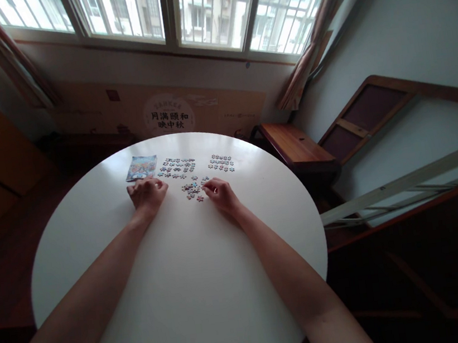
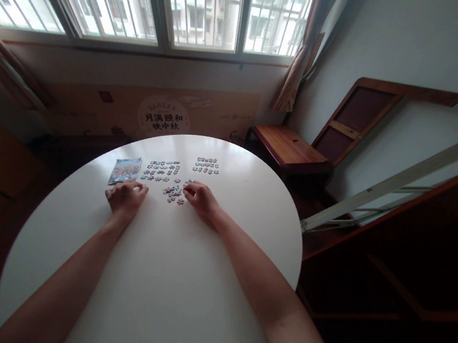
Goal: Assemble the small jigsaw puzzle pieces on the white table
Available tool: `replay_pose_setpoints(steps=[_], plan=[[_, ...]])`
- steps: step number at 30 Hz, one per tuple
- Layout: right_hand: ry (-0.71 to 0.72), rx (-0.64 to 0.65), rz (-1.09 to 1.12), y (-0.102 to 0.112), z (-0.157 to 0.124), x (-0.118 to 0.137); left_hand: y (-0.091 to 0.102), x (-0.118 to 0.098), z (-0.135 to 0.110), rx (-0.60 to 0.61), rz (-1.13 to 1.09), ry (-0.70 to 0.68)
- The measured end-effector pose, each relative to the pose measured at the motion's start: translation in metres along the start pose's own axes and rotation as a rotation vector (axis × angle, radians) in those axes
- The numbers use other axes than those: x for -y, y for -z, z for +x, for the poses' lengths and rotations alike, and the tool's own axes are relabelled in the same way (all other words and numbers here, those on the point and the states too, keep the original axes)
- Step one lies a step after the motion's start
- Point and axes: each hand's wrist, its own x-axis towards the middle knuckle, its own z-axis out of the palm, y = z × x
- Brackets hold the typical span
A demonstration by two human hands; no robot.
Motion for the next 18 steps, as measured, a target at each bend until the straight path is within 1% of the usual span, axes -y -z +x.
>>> replay_pose_setpoints(steps=[11,16,18], plan=[[0.011,0.006,-0.022,-0.0012,0.0005,-0.0021,-0.0003,-0.0007,0.0012,0.040,0.006,0.001],[0.014,0.007,-0.015,-0.0010,0.0007,-0.0003,-0.0021,0.0032,0.0013,-0.030,-0.016,-0.008],[0.022,0.005,-0.012,-0.0013,0.0009,-0.0005,-0.0026,0.0044,0.0013,-0.038,-0.014,-0.009]])
